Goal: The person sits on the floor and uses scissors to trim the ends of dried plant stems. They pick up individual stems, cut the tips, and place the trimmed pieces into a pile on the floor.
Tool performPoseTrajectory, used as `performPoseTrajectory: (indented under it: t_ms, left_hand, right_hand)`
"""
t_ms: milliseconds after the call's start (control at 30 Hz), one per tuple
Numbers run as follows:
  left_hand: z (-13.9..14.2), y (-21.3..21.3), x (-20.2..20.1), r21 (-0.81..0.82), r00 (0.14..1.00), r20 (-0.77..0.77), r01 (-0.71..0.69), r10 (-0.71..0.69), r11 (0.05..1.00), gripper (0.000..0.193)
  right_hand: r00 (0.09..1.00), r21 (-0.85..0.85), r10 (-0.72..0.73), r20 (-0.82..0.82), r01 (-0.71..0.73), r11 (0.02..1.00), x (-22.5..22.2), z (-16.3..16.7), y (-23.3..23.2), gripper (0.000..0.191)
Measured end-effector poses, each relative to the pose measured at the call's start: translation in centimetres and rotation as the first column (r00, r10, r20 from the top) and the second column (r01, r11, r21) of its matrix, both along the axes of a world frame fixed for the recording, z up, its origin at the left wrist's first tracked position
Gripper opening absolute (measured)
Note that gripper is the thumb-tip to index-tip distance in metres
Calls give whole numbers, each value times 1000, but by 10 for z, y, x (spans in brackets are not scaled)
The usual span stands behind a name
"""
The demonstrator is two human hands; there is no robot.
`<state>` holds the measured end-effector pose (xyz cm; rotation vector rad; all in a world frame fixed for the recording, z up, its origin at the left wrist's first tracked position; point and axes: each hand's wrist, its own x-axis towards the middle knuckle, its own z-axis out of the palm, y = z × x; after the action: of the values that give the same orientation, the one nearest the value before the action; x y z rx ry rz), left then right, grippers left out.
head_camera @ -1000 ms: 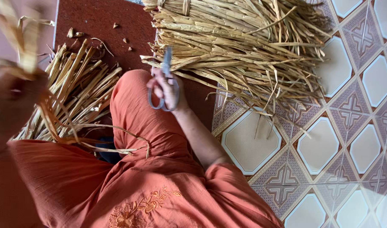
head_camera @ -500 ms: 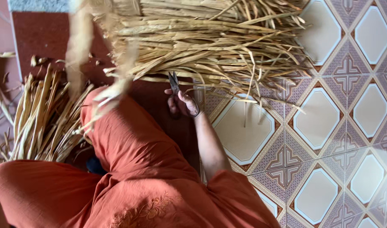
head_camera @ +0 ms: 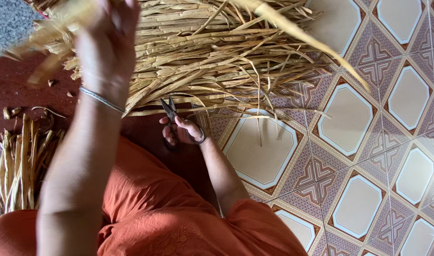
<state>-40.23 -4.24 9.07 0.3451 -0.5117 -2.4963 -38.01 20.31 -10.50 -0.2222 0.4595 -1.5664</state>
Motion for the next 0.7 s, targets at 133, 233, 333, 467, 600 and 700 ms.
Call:
performPoseTrajectory:
  t_ms: [133, 233, 333, 467, 600, 700]
  left_hand:
    - [-89, 26, 18, 201, 930, 369, -74, -5, 977, 18]
    - [-112, 28, 28, 19, 883, 470, -4, -5, 1000, 29]
    - [-112, 18, 35, -92, 830, 555, 119, -49, 989, 35]
    - [-101, 1, 43, -189, 619, 770, 451, -153, 872, 37]
    - [-101, 10, 60, -572, 591, 798, 681, 119, 457, 34]
    - [-102, 15, 55, -815, 762, 485, 572, 430, -93, 54]
  right_hand:
    - [1000, 15, -4, -5, 5, 1000, 1, -5, 2, 59]
    - [1000, -6, -8, -1, 8, 1000, 2, -10, 4, 58]
    - [1000, 45, -17, -4, 17, 999, 2, -14, 4, 60]
    - [1000, 44, 17, -5, -17, 999, 1, -16, 1, 61]
    - [1000, 48, 3, -20, -2, 999, 1, -15, 0, 61]
    - [1000, 44, -5, -15, 6, 999, 3, -13, -2, 61]
